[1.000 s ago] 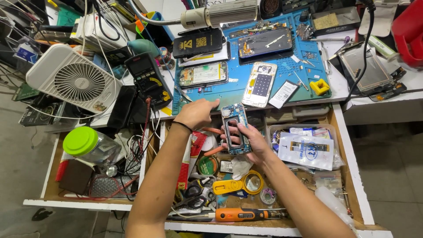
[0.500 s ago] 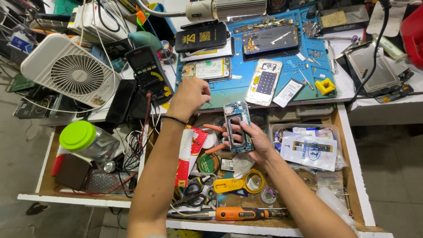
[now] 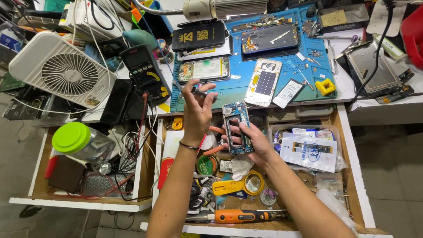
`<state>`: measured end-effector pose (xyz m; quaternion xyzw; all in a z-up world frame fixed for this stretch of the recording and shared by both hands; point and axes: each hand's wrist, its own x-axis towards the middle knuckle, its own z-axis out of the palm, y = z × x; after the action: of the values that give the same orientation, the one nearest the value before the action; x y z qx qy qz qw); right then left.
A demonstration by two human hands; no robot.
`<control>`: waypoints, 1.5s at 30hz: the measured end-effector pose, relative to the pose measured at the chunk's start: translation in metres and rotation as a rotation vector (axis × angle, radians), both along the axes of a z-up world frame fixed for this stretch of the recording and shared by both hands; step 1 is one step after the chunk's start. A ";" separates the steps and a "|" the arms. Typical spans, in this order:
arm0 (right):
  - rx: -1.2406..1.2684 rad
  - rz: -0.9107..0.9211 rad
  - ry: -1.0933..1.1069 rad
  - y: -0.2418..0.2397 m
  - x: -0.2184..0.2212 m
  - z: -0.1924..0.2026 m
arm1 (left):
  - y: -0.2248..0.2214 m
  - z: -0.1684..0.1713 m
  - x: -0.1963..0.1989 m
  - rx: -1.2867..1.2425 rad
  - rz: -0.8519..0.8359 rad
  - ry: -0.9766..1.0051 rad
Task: Assembling and inspecting internal components of a mobile phone, including the motherboard and frame.
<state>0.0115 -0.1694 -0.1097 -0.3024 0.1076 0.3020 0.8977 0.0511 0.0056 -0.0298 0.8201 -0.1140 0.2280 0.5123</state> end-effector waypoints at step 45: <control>0.027 0.322 -0.222 -0.020 -0.002 0.019 | 0.030 -0.005 -0.032 -0.249 0.094 0.248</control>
<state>0.0098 -0.1890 -0.0907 -0.3353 -0.0460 0.4078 0.8480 0.0186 0.0353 -0.0346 0.7766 0.0175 0.1612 0.6088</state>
